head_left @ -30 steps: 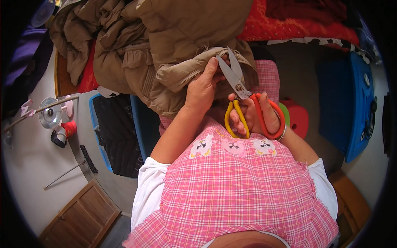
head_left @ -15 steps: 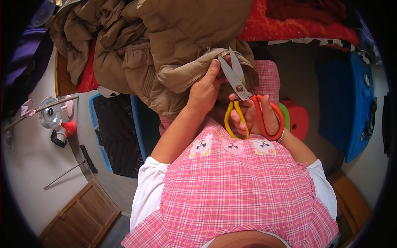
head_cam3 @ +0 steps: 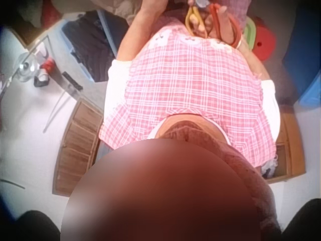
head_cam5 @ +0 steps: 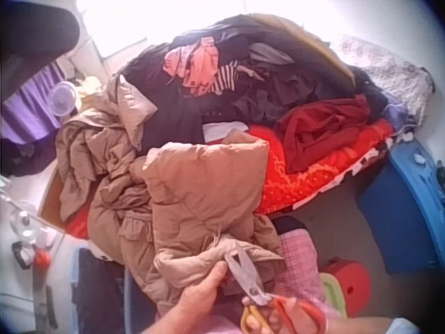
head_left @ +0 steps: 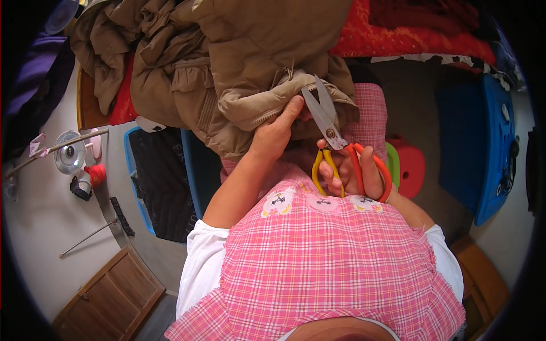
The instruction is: Replacing or repairing a zipper on a brown jacket using scissors and hands.
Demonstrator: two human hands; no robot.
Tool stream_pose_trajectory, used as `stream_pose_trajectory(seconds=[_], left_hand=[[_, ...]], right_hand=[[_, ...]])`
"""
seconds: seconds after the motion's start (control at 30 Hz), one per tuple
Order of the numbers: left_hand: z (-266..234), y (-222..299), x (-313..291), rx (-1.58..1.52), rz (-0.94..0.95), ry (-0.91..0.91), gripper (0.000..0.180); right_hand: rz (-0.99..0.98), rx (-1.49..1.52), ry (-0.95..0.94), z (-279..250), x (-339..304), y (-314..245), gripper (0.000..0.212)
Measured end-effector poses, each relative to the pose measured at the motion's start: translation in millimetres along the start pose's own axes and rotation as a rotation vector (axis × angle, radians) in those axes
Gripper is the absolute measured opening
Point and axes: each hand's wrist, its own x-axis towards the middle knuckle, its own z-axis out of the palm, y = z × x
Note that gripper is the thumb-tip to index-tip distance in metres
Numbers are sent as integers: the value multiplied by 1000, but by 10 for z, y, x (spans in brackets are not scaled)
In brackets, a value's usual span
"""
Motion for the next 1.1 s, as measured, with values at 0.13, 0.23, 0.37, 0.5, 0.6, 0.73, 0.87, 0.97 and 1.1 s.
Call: stream_pose_trajectory(seconds=[0.13,0.23,0.37,0.5,0.6,0.73,0.87,0.97,1.1], left_hand=[[38,131,-92,68,-76,23,23],[-6,97,-160,158,-90,22,23],[-27,131,-221,95,-155,6,26],[-64,98,-150,115,-211,42,29],[-67,46,-35,-145,-138,55,31],[-52,84,44,-381,-71,-43,28],[-54,57,60,-381,-76,-46,29],[-53,35,53,-365,-78,-32,29],[-48,-27,85,-416,-69,-15,26]], right_hand=[[20,41,18,18,-24,25,76],[24,42,27,41,-55,50,76],[4,-50,20,37,-52,54,76],[10,-134,6,13,24,-21,74],[17,-194,-36,-33,99,-69,72],[40,-160,-48,-73,120,-80,71],[15,-87,-57,-80,114,-76,73],[24,-55,-77,-99,112,-90,75],[50,-41,-52,-79,113,-108,75]])
